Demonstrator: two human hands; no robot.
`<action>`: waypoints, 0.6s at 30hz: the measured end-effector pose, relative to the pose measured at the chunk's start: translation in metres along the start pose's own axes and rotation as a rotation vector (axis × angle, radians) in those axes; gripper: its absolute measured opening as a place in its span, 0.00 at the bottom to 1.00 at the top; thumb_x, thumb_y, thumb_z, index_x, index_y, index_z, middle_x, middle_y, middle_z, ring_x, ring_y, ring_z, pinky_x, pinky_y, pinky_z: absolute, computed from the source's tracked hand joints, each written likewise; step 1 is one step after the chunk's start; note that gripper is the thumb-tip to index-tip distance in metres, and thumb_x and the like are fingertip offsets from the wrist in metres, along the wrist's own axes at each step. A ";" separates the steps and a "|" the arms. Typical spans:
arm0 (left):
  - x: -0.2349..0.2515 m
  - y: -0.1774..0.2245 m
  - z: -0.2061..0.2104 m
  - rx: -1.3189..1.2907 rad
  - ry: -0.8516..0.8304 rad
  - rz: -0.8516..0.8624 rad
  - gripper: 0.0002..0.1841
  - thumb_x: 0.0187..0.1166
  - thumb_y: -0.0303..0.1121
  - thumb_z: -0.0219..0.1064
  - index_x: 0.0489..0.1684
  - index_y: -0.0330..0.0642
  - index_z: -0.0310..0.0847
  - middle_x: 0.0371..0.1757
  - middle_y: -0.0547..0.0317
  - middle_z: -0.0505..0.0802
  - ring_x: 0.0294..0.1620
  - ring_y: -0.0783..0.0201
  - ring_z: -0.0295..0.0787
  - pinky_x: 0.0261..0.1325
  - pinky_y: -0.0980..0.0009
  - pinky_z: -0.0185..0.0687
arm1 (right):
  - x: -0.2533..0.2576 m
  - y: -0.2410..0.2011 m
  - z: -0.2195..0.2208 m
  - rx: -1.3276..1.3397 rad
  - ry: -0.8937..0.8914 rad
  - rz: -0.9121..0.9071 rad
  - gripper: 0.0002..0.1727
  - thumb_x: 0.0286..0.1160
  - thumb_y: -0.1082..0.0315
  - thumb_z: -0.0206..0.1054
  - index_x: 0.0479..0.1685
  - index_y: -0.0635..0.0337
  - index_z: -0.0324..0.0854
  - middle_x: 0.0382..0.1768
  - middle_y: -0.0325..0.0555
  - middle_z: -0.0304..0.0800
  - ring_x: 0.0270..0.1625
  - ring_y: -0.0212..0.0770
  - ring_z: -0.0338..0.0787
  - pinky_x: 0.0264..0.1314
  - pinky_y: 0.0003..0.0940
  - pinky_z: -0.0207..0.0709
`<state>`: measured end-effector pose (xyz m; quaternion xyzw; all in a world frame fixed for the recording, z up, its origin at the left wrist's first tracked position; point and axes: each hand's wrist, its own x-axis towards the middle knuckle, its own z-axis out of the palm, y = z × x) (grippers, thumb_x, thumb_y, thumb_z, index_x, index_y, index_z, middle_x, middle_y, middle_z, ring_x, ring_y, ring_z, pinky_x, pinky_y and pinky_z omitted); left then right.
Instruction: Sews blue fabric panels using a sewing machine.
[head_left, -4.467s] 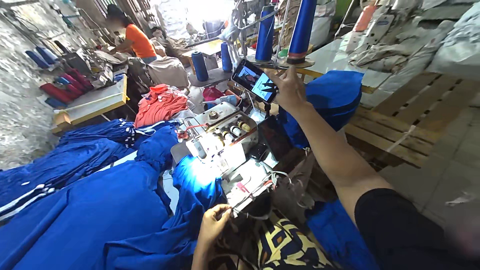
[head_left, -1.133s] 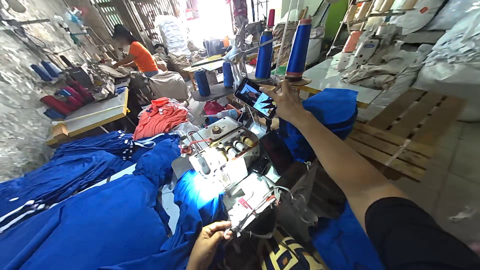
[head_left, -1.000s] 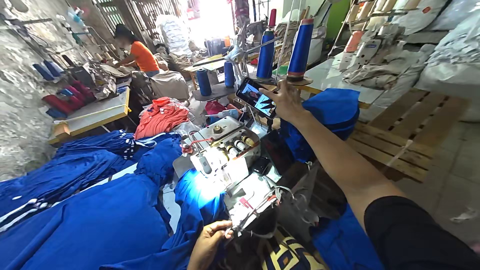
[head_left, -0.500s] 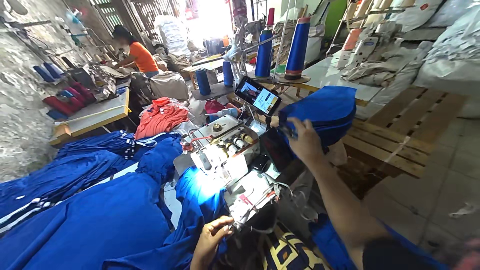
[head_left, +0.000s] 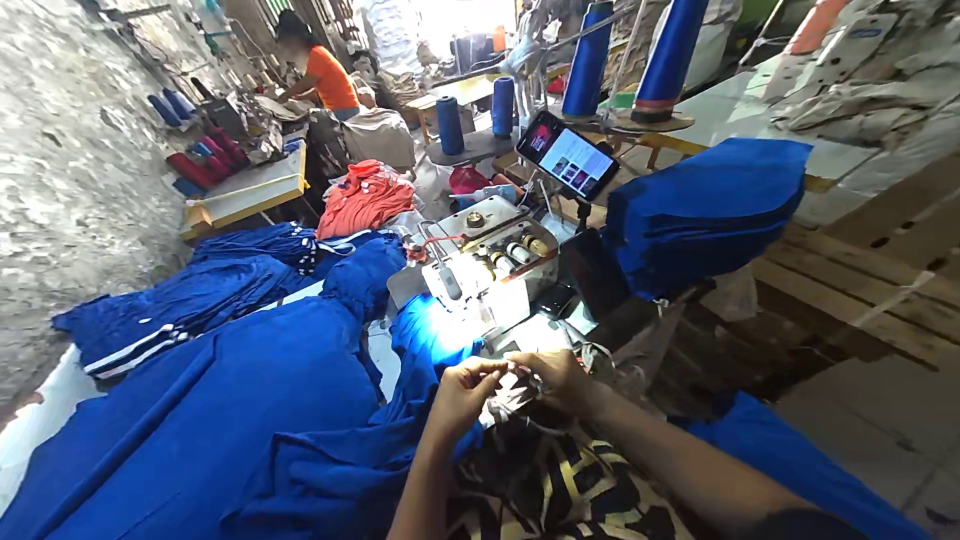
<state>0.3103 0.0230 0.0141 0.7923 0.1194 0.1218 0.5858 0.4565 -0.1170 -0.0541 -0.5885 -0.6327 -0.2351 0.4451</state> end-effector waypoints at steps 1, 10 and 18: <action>0.004 0.008 -0.005 0.033 -0.003 -0.006 0.10 0.81 0.23 0.64 0.52 0.31 0.89 0.43 0.61 0.94 0.34 0.80 0.88 0.45 0.81 0.86 | 0.007 0.003 0.000 -0.024 0.012 -0.007 0.10 0.68 0.74 0.65 0.46 0.66 0.87 0.29 0.48 0.94 0.26 0.42 0.91 0.29 0.36 0.83; 0.034 0.000 -0.043 0.708 0.606 0.320 0.08 0.72 0.19 0.65 0.41 0.24 0.88 0.41 0.39 0.92 0.39 0.55 0.90 0.46 0.63 0.86 | 0.050 0.044 0.028 -0.281 0.041 -0.055 0.09 0.65 0.74 0.64 0.30 0.65 0.91 0.27 0.54 0.92 0.29 0.52 0.92 0.29 0.44 0.82; 0.031 -0.031 -0.019 0.880 0.639 0.567 0.11 0.64 0.27 0.65 0.33 0.36 0.95 0.44 0.40 0.93 0.53 0.41 0.89 0.59 0.47 0.80 | 0.048 0.045 0.034 -0.381 0.059 -0.036 0.11 0.66 0.70 0.62 0.27 0.64 0.90 0.29 0.53 0.94 0.32 0.52 0.94 0.32 0.44 0.84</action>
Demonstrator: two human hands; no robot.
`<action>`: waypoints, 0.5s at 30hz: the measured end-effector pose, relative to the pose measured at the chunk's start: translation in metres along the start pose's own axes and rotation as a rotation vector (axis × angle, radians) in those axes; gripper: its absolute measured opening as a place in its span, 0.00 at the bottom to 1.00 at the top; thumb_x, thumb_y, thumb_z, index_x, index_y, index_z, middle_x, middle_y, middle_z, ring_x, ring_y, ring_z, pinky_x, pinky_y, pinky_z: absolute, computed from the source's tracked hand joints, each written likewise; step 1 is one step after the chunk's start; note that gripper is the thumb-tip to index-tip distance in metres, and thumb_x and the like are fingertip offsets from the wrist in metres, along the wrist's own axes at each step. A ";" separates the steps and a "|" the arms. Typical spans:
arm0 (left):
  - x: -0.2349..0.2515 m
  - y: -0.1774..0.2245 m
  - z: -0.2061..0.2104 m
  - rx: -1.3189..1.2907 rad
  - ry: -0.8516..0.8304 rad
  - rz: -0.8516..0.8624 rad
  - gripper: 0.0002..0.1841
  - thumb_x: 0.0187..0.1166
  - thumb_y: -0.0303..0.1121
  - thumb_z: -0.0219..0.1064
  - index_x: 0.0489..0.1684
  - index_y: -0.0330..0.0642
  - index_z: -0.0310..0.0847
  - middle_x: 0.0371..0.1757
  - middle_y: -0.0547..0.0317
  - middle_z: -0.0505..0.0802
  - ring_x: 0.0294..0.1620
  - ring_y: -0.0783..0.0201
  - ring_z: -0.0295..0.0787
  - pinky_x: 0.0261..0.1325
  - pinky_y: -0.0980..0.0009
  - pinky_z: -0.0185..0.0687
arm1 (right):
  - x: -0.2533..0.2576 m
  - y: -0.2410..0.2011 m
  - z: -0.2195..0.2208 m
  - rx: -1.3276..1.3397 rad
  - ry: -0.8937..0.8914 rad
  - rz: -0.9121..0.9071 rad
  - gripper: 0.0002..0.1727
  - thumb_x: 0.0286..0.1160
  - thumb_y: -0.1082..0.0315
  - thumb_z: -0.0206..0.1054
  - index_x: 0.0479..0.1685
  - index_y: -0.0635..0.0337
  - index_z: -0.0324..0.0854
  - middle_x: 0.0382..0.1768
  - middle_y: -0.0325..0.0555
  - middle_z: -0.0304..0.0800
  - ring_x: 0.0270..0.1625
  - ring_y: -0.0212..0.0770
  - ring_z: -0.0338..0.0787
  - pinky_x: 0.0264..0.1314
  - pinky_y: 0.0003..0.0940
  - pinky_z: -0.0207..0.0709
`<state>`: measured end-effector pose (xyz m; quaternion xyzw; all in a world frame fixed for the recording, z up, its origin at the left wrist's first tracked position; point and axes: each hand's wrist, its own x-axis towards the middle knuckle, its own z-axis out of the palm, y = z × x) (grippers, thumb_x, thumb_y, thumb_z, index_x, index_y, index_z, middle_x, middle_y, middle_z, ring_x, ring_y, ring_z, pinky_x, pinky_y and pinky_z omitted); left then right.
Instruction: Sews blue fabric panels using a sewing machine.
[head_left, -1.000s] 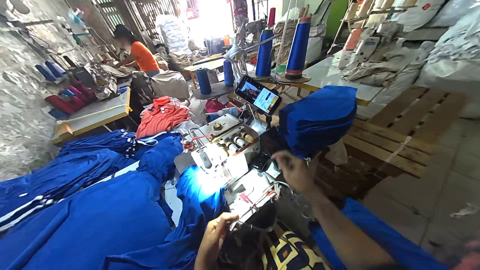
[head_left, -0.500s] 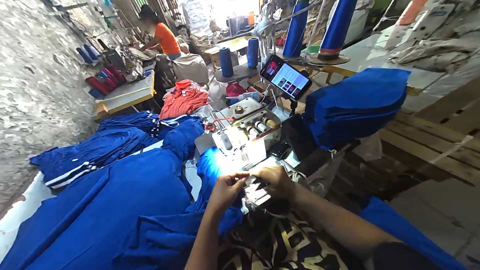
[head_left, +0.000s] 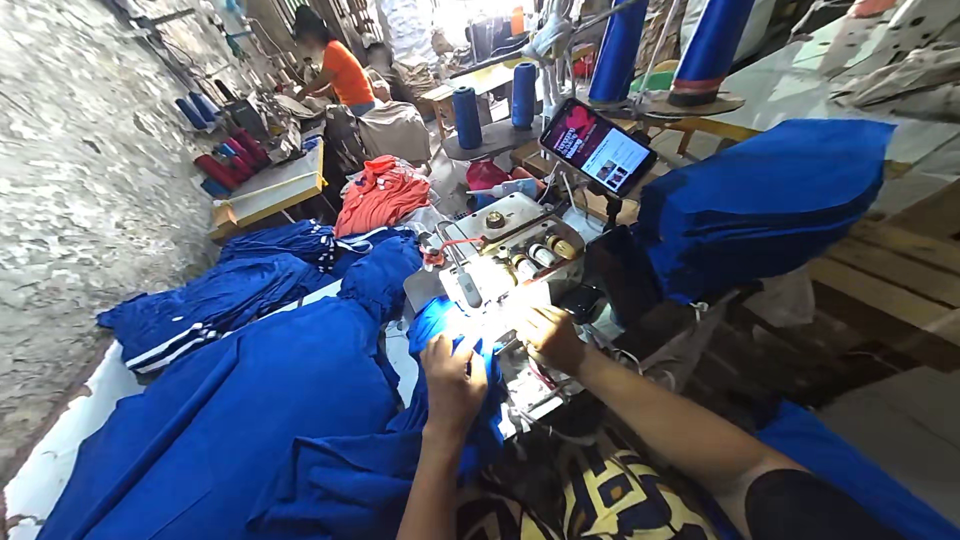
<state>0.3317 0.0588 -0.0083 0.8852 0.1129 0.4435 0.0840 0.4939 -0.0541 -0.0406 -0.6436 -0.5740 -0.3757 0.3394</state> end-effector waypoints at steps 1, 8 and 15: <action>0.000 -0.001 0.002 0.026 -0.008 0.013 0.12 0.66 0.29 0.64 0.35 0.37 0.96 0.44 0.41 0.93 0.53 0.41 0.89 0.59 0.46 0.79 | 0.001 -0.001 0.000 -0.007 -0.005 0.002 0.11 0.66 0.70 0.62 0.28 0.64 0.90 0.30 0.53 0.94 0.33 0.52 0.94 0.33 0.44 0.85; -0.003 -0.008 0.004 0.126 -0.106 0.026 0.17 0.78 0.41 0.61 0.48 0.46 0.97 0.53 0.48 0.96 0.57 0.44 0.90 0.62 0.44 0.77 | 0.004 -0.002 0.007 -0.004 -0.002 0.007 0.12 0.69 0.71 0.61 0.27 0.64 0.90 0.29 0.53 0.94 0.31 0.52 0.93 0.30 0.44 0.83; -0.007 -0.014 0.003 0.063 -0.117 -0.005 0.17 0.79 0.40 0.60 0.48 0.47 0.97 0.53 0.49 0.95 0.59 0.45 0.88 0.63 0.43 0.73 | -0.015 -0.064 -0.014 0.391 -0.023 0.667 0.10 0.60 0.75 0.72 0.40 0.72 0.88 0.39 0.59 0.93 0.37 0.49 0.94 0.42 0.42 0.88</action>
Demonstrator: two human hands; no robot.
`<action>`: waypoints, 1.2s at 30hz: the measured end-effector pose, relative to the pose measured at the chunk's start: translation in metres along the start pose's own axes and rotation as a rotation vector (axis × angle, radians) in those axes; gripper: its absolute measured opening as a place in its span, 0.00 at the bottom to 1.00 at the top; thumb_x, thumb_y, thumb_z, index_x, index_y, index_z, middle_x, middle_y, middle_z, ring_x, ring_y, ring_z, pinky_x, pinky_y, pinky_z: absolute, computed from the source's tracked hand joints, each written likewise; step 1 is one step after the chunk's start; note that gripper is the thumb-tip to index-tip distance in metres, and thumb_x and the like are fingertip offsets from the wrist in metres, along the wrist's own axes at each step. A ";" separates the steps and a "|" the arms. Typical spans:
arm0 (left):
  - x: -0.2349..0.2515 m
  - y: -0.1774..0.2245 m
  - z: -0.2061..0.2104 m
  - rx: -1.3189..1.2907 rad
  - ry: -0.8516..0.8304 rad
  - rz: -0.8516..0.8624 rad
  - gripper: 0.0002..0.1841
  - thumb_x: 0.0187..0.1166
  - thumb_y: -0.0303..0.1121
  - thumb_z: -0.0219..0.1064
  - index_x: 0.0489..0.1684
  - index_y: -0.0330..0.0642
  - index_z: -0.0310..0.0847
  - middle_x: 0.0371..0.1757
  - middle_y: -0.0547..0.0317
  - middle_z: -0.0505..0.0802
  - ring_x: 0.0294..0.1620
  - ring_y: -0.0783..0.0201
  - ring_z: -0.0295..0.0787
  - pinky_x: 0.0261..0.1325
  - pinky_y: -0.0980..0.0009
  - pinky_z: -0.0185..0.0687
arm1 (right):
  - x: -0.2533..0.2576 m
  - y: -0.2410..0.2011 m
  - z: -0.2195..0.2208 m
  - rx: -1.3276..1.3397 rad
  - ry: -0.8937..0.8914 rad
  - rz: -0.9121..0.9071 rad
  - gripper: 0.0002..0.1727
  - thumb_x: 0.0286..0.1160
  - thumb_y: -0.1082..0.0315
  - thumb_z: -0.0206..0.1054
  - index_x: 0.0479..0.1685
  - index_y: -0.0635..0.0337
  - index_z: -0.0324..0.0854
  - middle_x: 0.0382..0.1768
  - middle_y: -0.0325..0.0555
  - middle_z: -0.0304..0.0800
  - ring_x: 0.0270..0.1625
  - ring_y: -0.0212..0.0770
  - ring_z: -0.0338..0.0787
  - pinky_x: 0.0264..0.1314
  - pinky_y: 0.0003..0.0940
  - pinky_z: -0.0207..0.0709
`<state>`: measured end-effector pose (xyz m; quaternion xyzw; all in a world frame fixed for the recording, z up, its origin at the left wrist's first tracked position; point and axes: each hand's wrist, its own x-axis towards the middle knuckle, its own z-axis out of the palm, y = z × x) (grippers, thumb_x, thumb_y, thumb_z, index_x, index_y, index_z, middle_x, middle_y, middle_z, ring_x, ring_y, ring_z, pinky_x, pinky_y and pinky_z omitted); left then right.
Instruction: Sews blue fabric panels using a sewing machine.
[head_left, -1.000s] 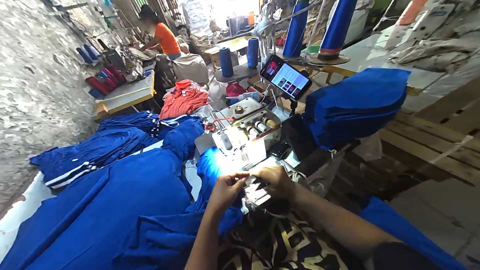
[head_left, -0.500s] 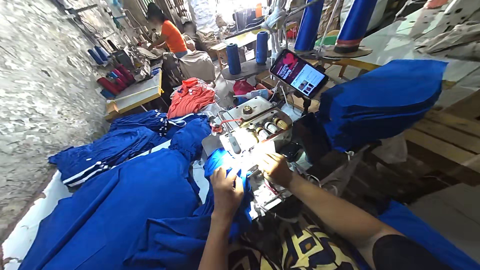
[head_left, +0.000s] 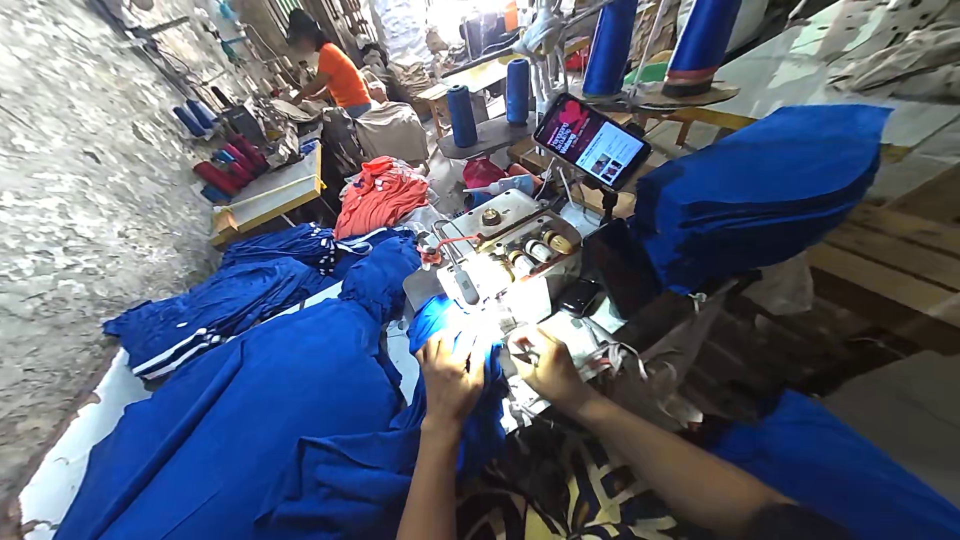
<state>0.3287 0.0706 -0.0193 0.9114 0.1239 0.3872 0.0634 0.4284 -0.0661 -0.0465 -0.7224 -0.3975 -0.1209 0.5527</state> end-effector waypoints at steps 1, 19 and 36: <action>0.000 0.002 0.001 0.010 -0.002 -0.008 0.17 0.79 0.40 0.60 0.48 0.46 0.97 0.54 0.48 0.95 0.59 0.44 0.88 0.63 0.42 0.73 | -0.004 -0.004 0.003 0.086 -0.044 0.088 0.10 0.66 0.71 0.72 0.42 0.70 0.89 0.39 0.56 0.95 0.41 0.44 0.95 0.49 0.36 0.88; -0.005 0.018 0.011 0.139 0.043 -0.034 0.18 0.81 0.39 0.59 0.51 0.42 0.96 0.57 0.47 0.95 0.60 0.42 0.90 0.63 0.42 0.77 | -0.027 -0.002 0.000 0.493 -0.085 0.201 0.09 0.75 0.72 0.66 0.44 0.71 0.83 0.36 0.43 0.90 0.36 0.20 0.87 0.44 0.16 0.82; 0.027 0.008 -0.016 -0.214 -0.275 -0.585 0.54 0.65 0.41 0.80 0.88 0.21 0.48 0.84 0.23 0.68 0.85 0.36 0.68 0.84 0.48 0.65 | 0.040 -0.042 -0.038 -0.032 -0.609 0.451 0.50 0.75 0.54 0.72 0.88 0.77 0.50 0.79 0.73 0.69 0.78 0.60 0.77 0.80 0.51 0.70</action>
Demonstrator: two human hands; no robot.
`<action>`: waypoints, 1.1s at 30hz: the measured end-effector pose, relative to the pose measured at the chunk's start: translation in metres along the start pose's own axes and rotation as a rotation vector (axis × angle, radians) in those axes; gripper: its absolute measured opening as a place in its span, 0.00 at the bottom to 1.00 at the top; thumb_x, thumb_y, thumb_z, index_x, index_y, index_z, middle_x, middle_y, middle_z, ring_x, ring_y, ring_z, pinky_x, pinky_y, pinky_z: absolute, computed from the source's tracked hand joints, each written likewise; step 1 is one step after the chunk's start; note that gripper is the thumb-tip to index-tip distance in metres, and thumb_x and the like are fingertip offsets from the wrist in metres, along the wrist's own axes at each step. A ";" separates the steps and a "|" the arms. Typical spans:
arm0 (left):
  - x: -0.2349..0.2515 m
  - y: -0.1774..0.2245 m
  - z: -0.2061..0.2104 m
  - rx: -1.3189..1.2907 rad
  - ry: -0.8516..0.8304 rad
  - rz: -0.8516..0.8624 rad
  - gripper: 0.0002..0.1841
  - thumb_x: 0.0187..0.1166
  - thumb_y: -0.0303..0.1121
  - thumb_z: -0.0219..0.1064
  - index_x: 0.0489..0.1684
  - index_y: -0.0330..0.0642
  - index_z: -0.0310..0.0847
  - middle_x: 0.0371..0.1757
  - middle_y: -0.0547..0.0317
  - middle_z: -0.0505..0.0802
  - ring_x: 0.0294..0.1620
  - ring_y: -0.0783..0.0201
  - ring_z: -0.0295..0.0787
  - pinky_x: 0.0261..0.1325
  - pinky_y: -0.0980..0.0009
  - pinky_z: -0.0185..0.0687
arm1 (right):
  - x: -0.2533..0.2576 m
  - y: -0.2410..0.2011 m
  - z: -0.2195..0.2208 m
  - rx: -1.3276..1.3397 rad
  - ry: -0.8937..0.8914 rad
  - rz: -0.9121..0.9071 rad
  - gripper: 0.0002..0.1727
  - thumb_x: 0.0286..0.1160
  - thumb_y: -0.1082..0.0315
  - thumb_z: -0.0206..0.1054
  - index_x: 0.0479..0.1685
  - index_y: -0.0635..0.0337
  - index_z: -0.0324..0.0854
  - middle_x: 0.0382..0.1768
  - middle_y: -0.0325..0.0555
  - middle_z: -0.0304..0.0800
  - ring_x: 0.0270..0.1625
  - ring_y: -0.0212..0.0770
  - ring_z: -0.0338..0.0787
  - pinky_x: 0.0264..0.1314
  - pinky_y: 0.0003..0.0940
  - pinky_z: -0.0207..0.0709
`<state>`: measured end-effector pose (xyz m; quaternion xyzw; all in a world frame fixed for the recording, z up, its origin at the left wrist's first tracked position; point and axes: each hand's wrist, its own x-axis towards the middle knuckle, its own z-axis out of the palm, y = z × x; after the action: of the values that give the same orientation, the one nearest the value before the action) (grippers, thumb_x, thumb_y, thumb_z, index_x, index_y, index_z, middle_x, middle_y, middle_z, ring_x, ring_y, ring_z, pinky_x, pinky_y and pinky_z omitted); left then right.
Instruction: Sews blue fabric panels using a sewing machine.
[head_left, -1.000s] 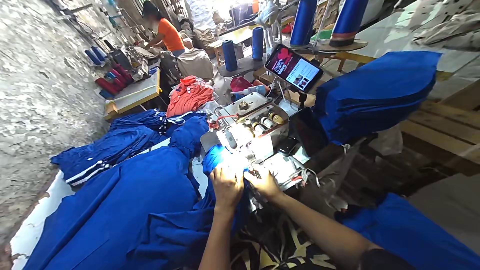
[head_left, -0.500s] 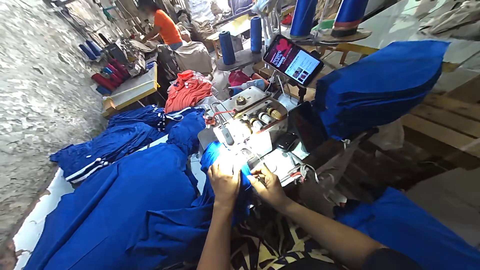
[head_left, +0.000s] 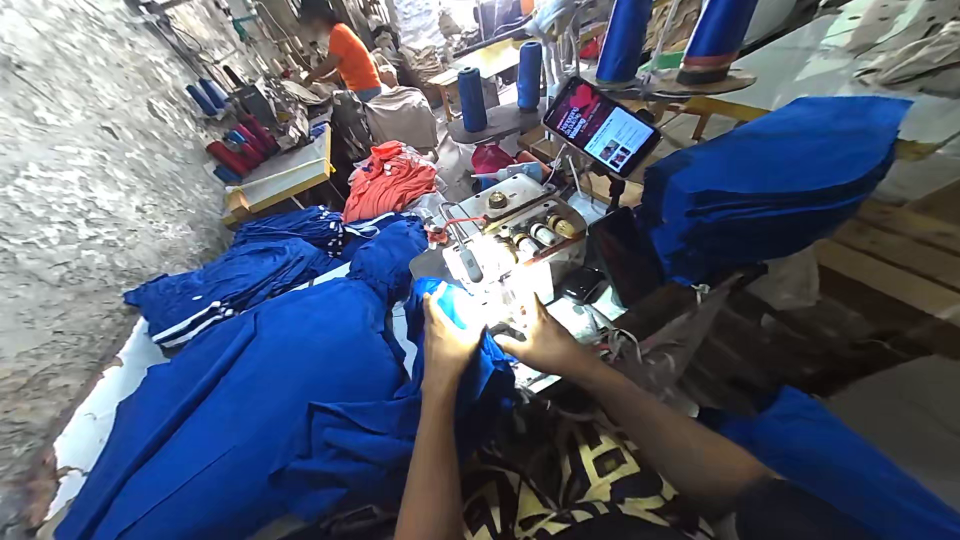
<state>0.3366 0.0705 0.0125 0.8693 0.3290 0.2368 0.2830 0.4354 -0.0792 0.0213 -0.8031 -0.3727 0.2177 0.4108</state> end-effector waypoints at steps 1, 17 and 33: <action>-0.006 0.000 0.004 -0.023 0.046 0.015 0.56 0.64 0.40 0.81 0.87 0.18 0.45 0.82 0.20 0.69 0.82 0.35 0.71 0.82 0.48 0.68 | 0.002 -0.002 -0.008 -0.049 -0.049 -0.007 0.47 0.78 0.59 0.70 0.88 0.79 0.48 0.83 0.75 0.62 0.83 0.61 0.71 0.84 0.49 0.65; -0.041 0.010 0.002 -0.759 0.082 -0.265 0.16 0.89 0.26 0.55 0.67 0.23 0.74 0.86 0.32 0.65 0.83 0.55 0.67 0.80 0.65 0.67 | 0.018 -0.044 0.015 -0.594 0.066 -0.336 0.12 0.77 0.80 0.57 0.44 0.76 0.86 0.42 0.69 0.91 0.51 0.69 0.92 0.52 0.61 0.80; -0.162 -0.112 -0.052 -0.007 0.745 0.111 0.08 0.69 0.23 0.64 0.31 0.22 0.84 0.28 0.50 0.87 0.32 0.77 0.81 0.41 0.86 0.76 | -0.009 0.119 -0.004 -0.530 0.344 -0.357 0.14 0.69 0.77 0.71 0.52 0.73 0.90 0.53 0.72 0.90 0.62 0.77 0.85 0.61 0.71 0.73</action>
<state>0.1479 0.0436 -0.0585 0.7389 0.3610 0.5529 0.1339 0.4822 -0.1335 -0.0741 -0.8289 -0.4760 -0.0999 0.2765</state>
